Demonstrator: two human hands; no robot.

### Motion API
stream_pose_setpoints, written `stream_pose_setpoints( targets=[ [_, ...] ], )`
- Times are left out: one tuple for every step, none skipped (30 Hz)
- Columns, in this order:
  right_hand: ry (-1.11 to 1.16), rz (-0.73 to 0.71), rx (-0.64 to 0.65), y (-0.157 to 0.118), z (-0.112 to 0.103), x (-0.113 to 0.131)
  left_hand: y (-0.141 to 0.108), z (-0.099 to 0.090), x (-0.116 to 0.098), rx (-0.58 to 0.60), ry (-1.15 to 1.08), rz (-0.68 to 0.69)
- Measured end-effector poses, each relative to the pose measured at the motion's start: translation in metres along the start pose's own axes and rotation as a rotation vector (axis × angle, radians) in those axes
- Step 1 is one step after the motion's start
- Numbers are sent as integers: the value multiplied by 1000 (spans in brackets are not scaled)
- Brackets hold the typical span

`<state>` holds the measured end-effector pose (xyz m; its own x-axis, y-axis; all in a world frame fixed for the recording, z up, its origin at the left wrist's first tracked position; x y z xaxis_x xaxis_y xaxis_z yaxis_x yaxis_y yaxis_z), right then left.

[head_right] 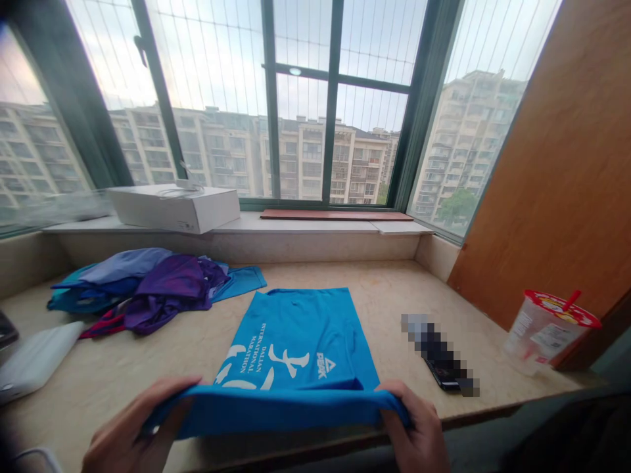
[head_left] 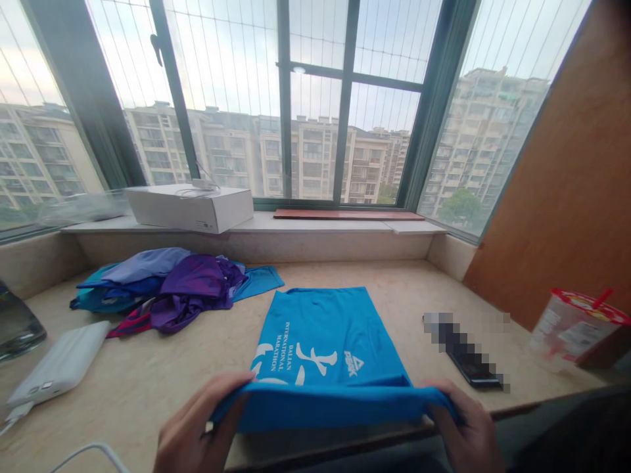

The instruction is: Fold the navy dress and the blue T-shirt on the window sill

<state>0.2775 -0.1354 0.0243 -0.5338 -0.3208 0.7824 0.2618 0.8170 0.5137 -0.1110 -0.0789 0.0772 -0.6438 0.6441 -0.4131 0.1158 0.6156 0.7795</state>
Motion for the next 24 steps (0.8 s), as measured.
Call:
stream_pose_setpoints(
  targets=[
    [-5, 66, -12, 9, 1, -1, 15, 8, 1, 2, -27, -67],
    [0, 113, -12, 20, 3, -2, 28, 18, 5, 26, -61, -150],
    [11, 146, -5, 32, 7, -2, 39, 30, 11, 59, -94, -238],
    [22, 167, 7, 44, 11, -3, 49, 42, 19, 107, -121, -314],
    [30, 179, 22, 57, 16, -5, 57, 54, 28, 149, -140, -373],
    [33, 183, 40, 72, 22, -8, 65, 64, 37, 181, -147, -406],
    [32, 176, 62, 87, 28, -11, 74, 74, 46, 204, -145, -417],
    [25, 162, 86, 103, 35, -15, 84, 82, 54, 218, -133, -415],
    [12, 145, 105, 120, 42, -20, 94, 90, 63, 224, -117, -402],
    [-7, 124, 124, 138, 50, -24, 104, 98, 71, 229, -98, -385],
    [-37, 105, 139, 157, 58, -29, 115, 106, 79, 231, -77, -368],
    [-82, 85, 151, 174, 67, -35, 124, 114, 86, 239, -54, -353],
    [-142, 58, 172, 190, 76, -40, 132, 123, 93, 251, -24, -334],
    [-209, 36, 195, 204, 85, -45, 138, 132, 100, 265, 9, -314],
    [-263, 24, 216, 215, 94, -52, 140, 141, 106, 280, 40, -300],
    [-302, 21, 229, 222, 101, -58, 140, 150, 112, 292, 74, -285],
    [-337, 25, 230, 226, 106, -65, 137, 157, 117, 299, 113, -262],
    [-377, 29, 229, 227, 110, -73, 133, 164, 121, 310, 153, -222],
    [-427, 25, 241, 226, 113, -80, 127, 171, 122, 335, 189, -166],
    [-489, 9, 276, 223, 116, -86, 120, 178, 123, 384, 218, -93],
    [-551, -16, 330, 219, 119, -91, 113, 185, 121, 454, 241, -12],
    [-607, -44, 388, 214, 122, -96, 106, 191, 119, 531, 253, 58],
    [-651, -69, 440, 210, 124, -99, 100, 196, 117, 607, 253, 104],
    [-680, -87, 476, 207, 125, -101, 95, 200, 116, 672, 251, 123]
  ],
)
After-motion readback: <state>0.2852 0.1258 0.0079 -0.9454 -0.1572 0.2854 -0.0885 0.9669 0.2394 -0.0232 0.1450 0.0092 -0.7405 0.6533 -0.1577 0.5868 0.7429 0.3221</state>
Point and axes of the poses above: each hand's wrist, its own y-axis towards the middle knuckle, its own z-axis out of the palm, x = y × z, the point moved 5 cm from there along y, towards the middle knuckle
